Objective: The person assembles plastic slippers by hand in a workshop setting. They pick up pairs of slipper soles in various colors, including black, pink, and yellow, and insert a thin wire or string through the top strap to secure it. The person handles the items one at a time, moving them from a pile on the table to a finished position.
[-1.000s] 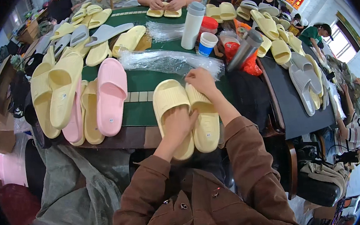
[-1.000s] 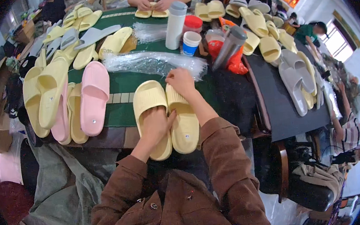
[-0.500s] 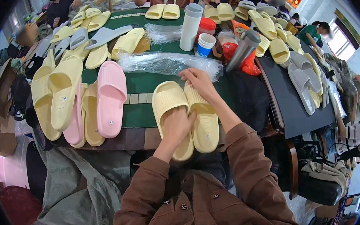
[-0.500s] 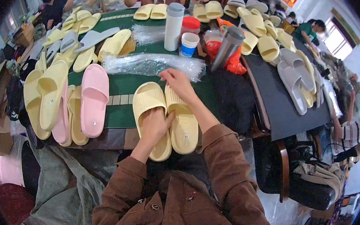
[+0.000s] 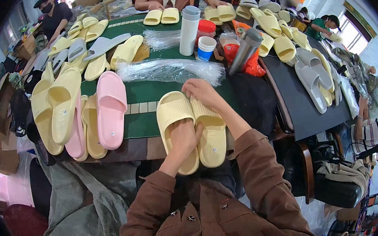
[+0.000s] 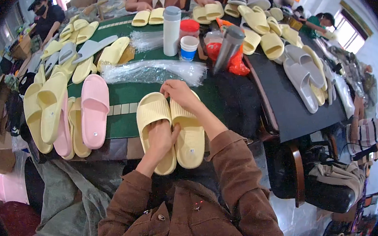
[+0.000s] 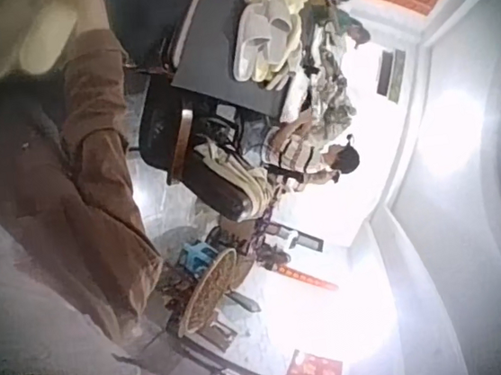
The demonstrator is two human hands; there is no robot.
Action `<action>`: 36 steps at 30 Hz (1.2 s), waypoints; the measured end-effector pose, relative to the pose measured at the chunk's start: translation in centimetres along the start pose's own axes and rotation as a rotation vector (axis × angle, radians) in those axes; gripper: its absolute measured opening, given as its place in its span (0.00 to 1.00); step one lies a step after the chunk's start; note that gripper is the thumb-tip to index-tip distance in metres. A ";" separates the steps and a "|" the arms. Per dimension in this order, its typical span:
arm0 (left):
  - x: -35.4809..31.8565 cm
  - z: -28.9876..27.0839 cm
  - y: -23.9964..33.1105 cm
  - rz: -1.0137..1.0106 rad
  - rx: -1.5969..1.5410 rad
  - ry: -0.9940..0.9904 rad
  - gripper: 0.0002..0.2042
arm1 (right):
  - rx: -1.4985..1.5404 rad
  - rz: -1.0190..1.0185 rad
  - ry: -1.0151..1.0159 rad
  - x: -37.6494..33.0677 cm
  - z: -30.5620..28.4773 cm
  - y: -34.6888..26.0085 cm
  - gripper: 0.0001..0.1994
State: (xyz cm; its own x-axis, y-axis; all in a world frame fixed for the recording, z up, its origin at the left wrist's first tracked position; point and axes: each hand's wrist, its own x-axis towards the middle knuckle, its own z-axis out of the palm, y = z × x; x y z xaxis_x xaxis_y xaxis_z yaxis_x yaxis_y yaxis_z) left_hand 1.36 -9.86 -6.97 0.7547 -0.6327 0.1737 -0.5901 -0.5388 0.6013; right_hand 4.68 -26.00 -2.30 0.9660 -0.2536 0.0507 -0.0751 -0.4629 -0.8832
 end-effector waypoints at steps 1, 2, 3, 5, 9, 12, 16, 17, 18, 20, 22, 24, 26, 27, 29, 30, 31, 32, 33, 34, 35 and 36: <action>-0.1 0.1 -0.1 -0.003 -0.008 -0.022 0.22 | 0.008 0.022 0.022 0.0 0.1 0.0 0.12; -0.1 0.0 -0.2 0.002 -0.018 -0.046 0.22 | 0.015 0.044 0.051 0.0 -0.1 0.2 0.12; -0.1 -0.2 -0.2 0.006 -0.027 -0.070 0.22 | 0.056 0.022 0.072 0.0 -0.1 1.0 0.12; -1.2 -1.5 0.5 0.143 0.058 0.074 0.21 | 0.052 -0.031 0.140 0.0 0.1 2.0 0.12; -3.4 -6.4 3.2 0.187 0.124 0.086 0.16 | 0.018 -0.111 0.232 -0.6 0.3 0.9 0.11; -2.0 -7.3 2.7 0.164 -0.012 0.152 0.12 | -0.043 -0.225 0.260 -1.0 0.8 -0.1 0.11; 4.5 -6.6 0.8 0.247 -0.181 0.337 0.09 | -0.155 -0.324 0.216 -0.2 1.4 0.3 0.10; 6.1 -5.7 0.0 0.226 -0.264 0.287 0.09 | -0.162 -0.321 0.209 -0.4 1.4 0.6 0.09; 7.2 -5.3 -0.8 0.197 -0.341 0.240 0.10 | -0.165 -0.322 0.196 -0.5 1.6 0.5 0.09; 8.7 -4.6 -2.0 0.119 -0.462 0.163 0.09 | -0.118 -0.281 0.181 -0.7 1.5 0.4 0.08; 9.5 -3.8 -2.7 0.018 -0.548 0.105 0.09 | -0.096 -0.284 0.177 -0.9 1.7 0.1 0.08; 9.7 -3.2 -2.3 0.012 -0.569 0.107 0.09 | -0.143 -0.318 0.232 -0.9 1.6 0.6 0.09; 9.6 -2.7 -2.0 0.042 -0.577 0.119 0.09 | -0.154 -0.298 0.275 -0.9 1.5 1.1 0.09; 9.5 -2.5 -2.0 0.040 -0.584 0.153 0.08 | -0.103 -0.272 0.291 -0.9 1.7 1.3 0.08; 9.2 -2.5 -2.2 0.003 -0.583 0.166 0.07 | -0.081 -0.283 0.295 -1.0 1.7 1.4 0.08; 9.0 -2.6 -2.1 -0.016 -0.583 0.171 0.06 | -0.070 -0.287 0.298 -1.1 1.7 1.3 0.08; 8.8 -2.7 -2.1 -0.005 -0.574 0.185 0.06 | -0.057 -0.281 0.291 -1.2 1.8 1.2 0.07; 8.7 -2.7 -2.1 0.008 -0.566 0.200 0.06 | -0.047 -0.276 0.285 -1.2 1.7 1.1 0.07; 8.6 -2.7 -2.0 0.021 -0.558 0.215 0.06 | -0.036 -0.271 0.280 -1.2 1.7 1.0 0.07; 8.6 -2.7 -2.0 0.037 -0.553 0.231 0.05 | -0.022 -0.290 0.294 -1.3 1.8 1.0 0.06; 8.6 -2.6 -2.0 0.052 -0.548 0.248 0.05 | -0.007 -0.309 0.308 -1.3 1.9 1.0 0.06; 8.6 -2.5 -2.1 0.067 -0.542 0.265 0.04 | 0.007 -0.328 0.321 -1.4 1.9 1.1 0.05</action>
State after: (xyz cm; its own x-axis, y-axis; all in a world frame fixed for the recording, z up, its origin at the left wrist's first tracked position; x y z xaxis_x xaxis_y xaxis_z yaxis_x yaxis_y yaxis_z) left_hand 9.76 -12.78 -4.79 0.8077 -0.4580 0.3712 -0.4610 -0.0981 0.8820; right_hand 3.75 -24.53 -4.23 0.8126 -0.3460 0.4690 0.2243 -0.5572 -0.7995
